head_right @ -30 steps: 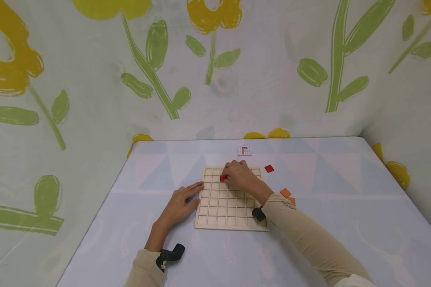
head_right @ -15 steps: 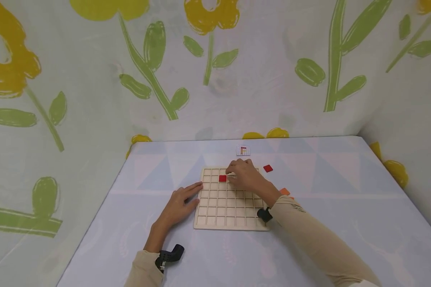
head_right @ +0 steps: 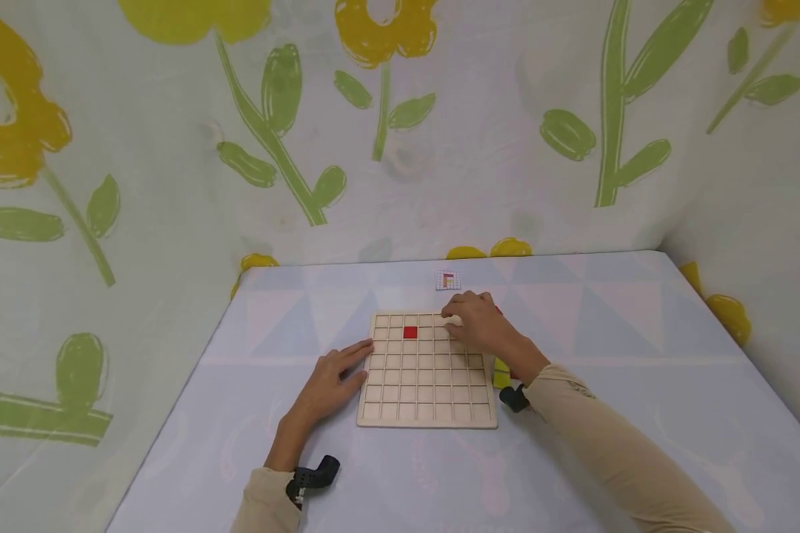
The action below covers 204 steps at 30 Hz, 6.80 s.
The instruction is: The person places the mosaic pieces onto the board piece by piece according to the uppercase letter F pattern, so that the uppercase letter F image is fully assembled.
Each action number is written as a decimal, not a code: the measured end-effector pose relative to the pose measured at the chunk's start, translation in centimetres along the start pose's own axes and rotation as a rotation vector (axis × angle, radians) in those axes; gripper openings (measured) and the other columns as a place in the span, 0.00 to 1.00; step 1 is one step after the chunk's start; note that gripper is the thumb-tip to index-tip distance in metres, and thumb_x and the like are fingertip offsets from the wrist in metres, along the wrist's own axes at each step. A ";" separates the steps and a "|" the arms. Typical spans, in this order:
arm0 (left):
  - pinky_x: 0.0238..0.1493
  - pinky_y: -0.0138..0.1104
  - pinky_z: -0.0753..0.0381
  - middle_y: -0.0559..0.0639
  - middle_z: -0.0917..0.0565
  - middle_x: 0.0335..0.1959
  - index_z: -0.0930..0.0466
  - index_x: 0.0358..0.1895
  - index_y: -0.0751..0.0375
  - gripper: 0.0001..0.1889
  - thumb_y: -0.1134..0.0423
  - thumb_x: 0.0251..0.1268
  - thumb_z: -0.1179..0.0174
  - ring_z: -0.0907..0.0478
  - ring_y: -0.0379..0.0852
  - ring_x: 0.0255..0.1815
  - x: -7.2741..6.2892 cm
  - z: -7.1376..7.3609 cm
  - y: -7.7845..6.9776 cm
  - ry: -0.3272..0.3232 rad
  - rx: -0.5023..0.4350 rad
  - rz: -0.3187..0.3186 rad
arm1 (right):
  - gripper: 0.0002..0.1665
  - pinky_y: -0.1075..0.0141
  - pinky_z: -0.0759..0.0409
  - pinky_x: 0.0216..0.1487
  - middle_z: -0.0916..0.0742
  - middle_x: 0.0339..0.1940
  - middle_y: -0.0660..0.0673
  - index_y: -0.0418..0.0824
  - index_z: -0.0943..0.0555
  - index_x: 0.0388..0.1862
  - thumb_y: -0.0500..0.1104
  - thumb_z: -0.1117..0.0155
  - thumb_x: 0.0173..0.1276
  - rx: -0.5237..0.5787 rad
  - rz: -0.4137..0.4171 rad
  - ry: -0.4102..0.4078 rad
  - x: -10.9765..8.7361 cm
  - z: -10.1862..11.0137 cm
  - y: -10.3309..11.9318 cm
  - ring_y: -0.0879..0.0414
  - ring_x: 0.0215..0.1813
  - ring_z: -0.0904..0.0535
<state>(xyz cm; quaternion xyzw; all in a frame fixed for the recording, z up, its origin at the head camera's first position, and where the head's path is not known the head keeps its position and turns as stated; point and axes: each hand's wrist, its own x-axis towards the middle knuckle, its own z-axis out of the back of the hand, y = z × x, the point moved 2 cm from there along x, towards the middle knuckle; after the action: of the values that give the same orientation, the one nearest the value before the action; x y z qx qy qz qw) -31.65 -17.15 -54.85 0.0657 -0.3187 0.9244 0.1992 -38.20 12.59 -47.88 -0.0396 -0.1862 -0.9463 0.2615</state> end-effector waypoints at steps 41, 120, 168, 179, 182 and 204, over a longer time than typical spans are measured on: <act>0.51 0.45 0.35 0.37 0.29 0.72 0.26 0.70 0.50 0.25 0.57 0.71 0.42 0.26 0.48 0.61 -0.1 0.1 -0.1 -0.005 -0.001 0.001 | 0.17 0.39 0.36 0.59 0.17 0.58 0.35 0.35 0.16 0.53 0.37 0.31 0.65 -0.079 -0.110 0.037 -1.6 1.6 -7.3 0.37 0.63 0.28; 0.54 0.47 0.34 0.37 0.30 0.73 0.26 0.71 0.50 0.25 0.56 0.72 0.43 0.27 0.48 0.65 -0.1 0.1 0.3 0.003 0.012 -0.029 | 0.14 0.43 0.38 0.61 0.13 0.51 0.41 0.39 0.14 0.48 0.38 0.27 0.64 0.006 0.044 -0.043 -1.5 1.7 -2.2 0.42 0.59 0.24; 0.50 0.44 0.35 0.37 0.30 0.73 0.27 0.71 0.50 0.25 0.56 0.72 0.44 0.27 0.48 0.65 0.1 0.2 0.0 0.011 0.027 -0.021 | 0.12 0.45 0.34 0.57 0.12 0.46 0.47 0.42 0.12 0.45 0.41 0.26 0.63 -0.010 0.156 -0.031 0.9 -0.8 1.7 0.47 0.54 0.21; 0.54 0.48 0.33 0.40 0.29 0.72 0.26 0.71 0.52 0.25 0.57 0.71 0.43 0.29 0.48 0.68 0.0 0.4 -0.1 -0.009 0.016 -0.040 | 0.11 0.45 0.33 0.58 0.12 0.46 0.47 0.42 0.12 0.44 0.42 0.25 0.62 -0.035 0.131 -0.001 1.4 -1.8 2.1 0.48 0.53 0.21; 0.54 0.48 0.33 0.39 0.29 0.72 0.26 0.71 0.52 0.25 0.57 0.72 0.43 0.28 0.48 0.67 0.0 0.3 0.0 -0.010 0.017 -0.036 | 0.11 0.45 0.33 0.58 0.12 0.46 0.47 0.43 0.12 0.44 0.41 0.25 0.63 -0.046 0.119 0.004 1.5 -2.1 2.1 0.49 0.53 0.21; 0.52 0.43 0.34 0.34 0.31 0.73 0.27 0.71 0.47 0.25 0.55 0.72 0.44 0.27 0.45 0.64 0.2 0.0 0.2 0.018 0.035 0.004 | 0.09 0.45 0.30 0.52 0.13 0.46 0.46 0.43 0.10 0.43 0.39 0.26 0.63 -0.153 0.224 0.007 1.7 -2.5 2.0 0.47 0.52 0.21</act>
<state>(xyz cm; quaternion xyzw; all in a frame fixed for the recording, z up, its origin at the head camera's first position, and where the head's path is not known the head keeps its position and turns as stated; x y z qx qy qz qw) -31.92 -17.20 -54.87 0.0602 -0.3006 0.9308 0.1990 -38.57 9.23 -49.24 -0.0767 -0.1070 -0.9226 0.3626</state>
